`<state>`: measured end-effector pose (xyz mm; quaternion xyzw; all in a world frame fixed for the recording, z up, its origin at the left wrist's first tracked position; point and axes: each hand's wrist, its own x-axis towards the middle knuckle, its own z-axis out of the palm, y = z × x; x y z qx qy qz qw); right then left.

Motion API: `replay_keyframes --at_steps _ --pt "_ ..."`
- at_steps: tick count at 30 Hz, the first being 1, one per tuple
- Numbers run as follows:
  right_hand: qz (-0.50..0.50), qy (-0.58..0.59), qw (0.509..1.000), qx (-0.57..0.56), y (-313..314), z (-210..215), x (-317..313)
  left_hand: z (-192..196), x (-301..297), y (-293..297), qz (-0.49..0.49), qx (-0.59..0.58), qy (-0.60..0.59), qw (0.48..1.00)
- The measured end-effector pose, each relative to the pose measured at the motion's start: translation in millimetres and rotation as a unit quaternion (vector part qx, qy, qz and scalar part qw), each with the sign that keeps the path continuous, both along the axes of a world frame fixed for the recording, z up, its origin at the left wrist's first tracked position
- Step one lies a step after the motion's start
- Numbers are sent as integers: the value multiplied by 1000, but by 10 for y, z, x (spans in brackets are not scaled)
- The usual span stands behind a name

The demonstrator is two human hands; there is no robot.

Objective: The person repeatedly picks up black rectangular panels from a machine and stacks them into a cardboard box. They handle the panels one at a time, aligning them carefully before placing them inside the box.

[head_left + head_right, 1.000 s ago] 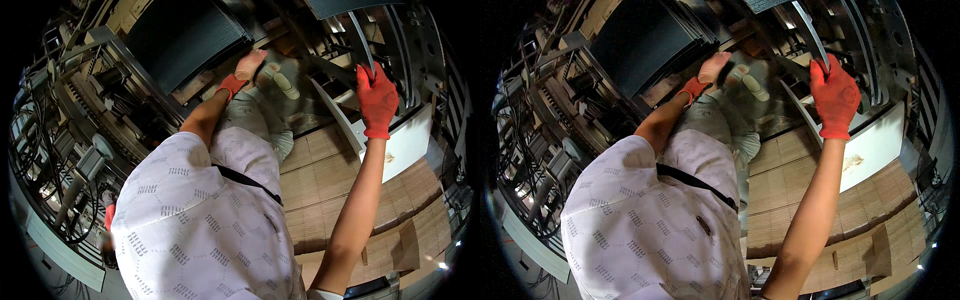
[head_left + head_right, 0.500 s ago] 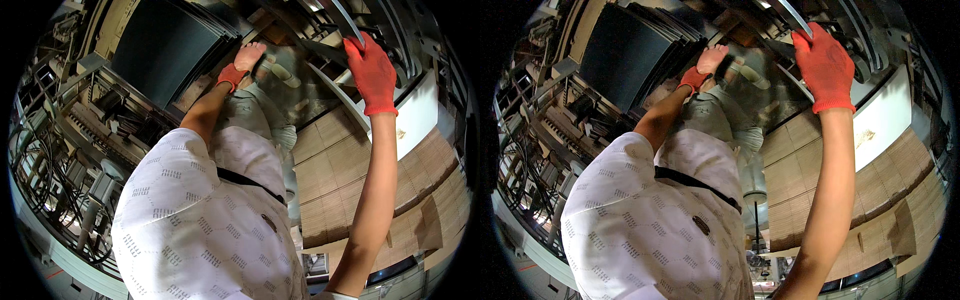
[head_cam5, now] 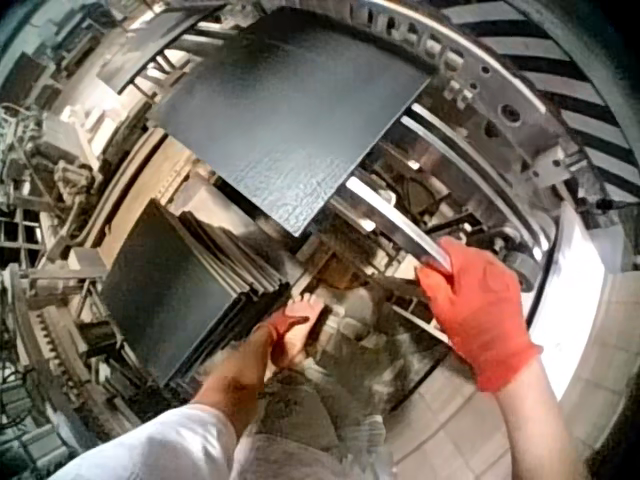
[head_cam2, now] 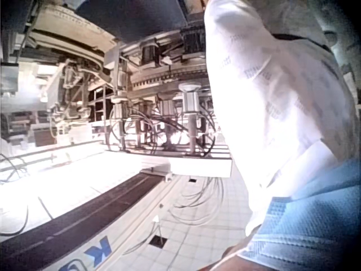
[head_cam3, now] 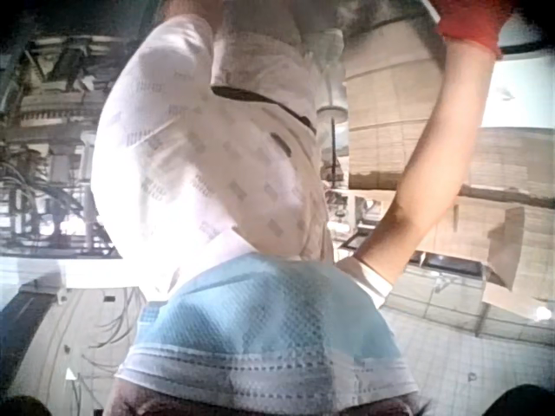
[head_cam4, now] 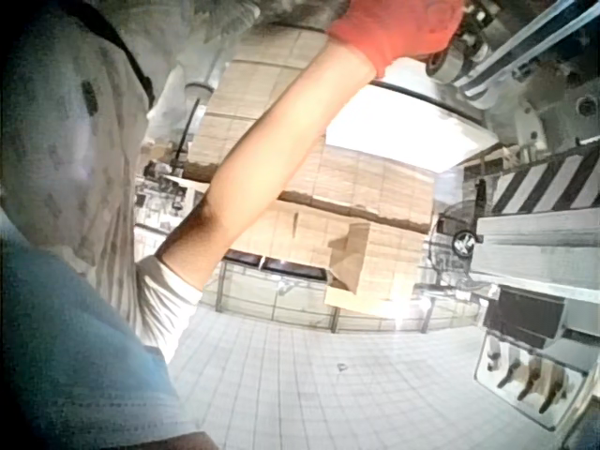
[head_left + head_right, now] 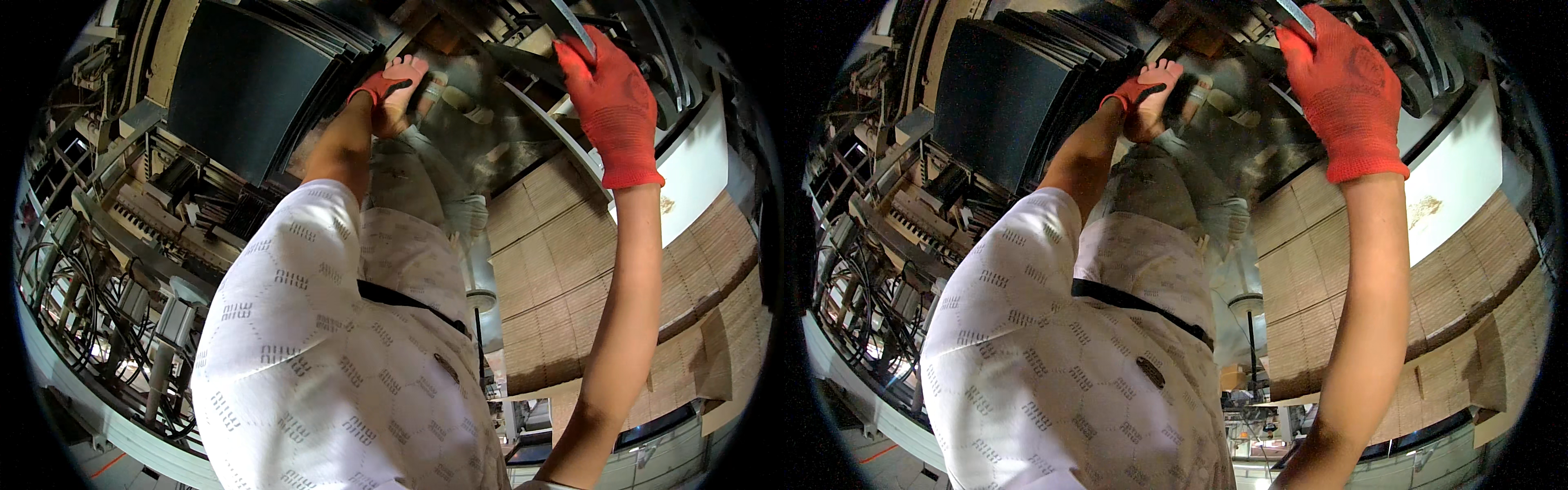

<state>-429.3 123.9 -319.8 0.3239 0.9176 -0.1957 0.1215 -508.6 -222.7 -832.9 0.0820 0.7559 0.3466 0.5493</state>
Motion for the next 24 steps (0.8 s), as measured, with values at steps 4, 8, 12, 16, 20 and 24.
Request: replay_keyframes --at_steps 4,8,12,16,20,24 --pt "10 47 999 17 -15 -44 36 291 -49 169 -5 -14 28 1000" --pt "12 18 1000 18 -35 26 -12 586 90 112 32 -17 101 994" --pt "7 26 1000 8 -17 6 -3 893 12 142 68 -1 61 996" --pt "34 57 997 40 -13 -20 33 972 -76 87 50 39 54 997" --pt "57 84 993 62 -13 -19 42 897 -109 25 182 164 -125 961" --pt "50 109 990 72 -50 -13 43 1044 -154 64 149 74 -138 976"
